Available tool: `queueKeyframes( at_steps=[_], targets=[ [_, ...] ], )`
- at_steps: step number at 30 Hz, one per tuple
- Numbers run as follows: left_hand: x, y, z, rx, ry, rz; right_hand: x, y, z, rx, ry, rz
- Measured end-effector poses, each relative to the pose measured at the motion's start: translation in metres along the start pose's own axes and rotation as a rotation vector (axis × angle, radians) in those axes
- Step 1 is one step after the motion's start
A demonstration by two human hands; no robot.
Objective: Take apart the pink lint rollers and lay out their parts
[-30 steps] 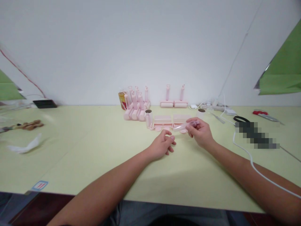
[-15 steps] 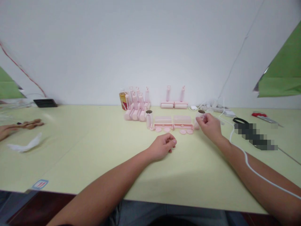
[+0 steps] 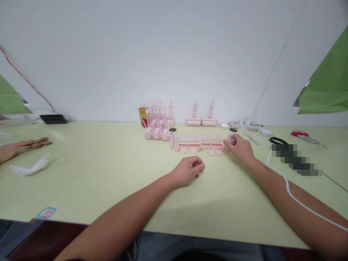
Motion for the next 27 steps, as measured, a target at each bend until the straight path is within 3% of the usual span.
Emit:
queueKeyframes(
  at_steps=[27],
  targets=[
    [0.0000,-0.0004,-0.0016,0.063,-0.016,-0.016,0.0035,-0.0052,0.0076,0.050,0.010,0.013]
  ],
)
Point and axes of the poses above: each hand's wrist, its own x-axis towards the middle knuckle, its own y-axis out of the back of the hand, z = x × y, the point moved 6 cm from there along x, towards the middle knuckle, and after that the axes turned 8 degrees about -x, right-handed, at the moved point
